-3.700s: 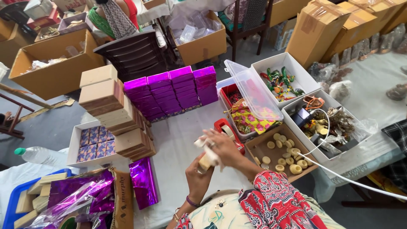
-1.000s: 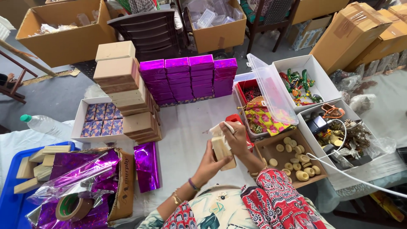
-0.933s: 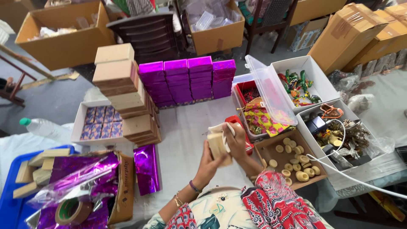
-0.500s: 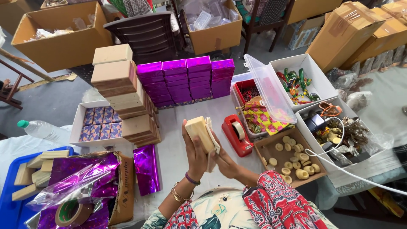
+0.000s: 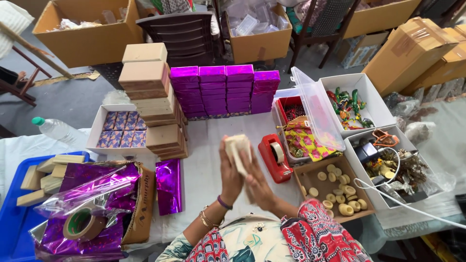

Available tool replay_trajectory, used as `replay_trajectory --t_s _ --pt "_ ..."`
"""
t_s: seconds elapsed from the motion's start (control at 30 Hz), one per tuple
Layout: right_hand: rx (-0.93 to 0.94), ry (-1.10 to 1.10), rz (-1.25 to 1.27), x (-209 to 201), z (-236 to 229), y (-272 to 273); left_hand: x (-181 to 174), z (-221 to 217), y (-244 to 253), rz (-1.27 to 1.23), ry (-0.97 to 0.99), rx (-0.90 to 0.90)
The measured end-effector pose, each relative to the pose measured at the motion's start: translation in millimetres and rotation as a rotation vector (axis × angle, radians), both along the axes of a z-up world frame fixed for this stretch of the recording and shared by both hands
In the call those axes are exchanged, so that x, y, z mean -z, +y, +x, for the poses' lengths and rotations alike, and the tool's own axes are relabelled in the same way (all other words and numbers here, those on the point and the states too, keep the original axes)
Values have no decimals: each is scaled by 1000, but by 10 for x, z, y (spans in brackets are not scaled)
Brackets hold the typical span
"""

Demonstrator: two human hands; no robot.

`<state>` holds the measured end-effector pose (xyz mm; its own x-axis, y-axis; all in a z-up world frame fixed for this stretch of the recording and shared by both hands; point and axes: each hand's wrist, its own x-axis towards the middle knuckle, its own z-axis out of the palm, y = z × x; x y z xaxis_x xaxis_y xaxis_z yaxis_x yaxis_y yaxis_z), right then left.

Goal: The person wipes a small rectangular wooden block with a white cloth. The person holds the block in one hand and rubs its surfaces with the cloth in the other hand, repeating the motion on different sides of the block.

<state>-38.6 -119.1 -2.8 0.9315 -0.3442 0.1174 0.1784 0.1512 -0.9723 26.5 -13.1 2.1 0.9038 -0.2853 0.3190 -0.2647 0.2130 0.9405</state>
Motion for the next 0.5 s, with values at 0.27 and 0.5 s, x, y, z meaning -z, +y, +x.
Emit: replay_trajectory --t_s 0.27,0.5 --pt "-200 -203 -595 -214 -122 -93 51 -34 -11 -123 111 18" --pt "36 -201 -495 -14 -136 -499 -112 -307 -80 38 54 8"
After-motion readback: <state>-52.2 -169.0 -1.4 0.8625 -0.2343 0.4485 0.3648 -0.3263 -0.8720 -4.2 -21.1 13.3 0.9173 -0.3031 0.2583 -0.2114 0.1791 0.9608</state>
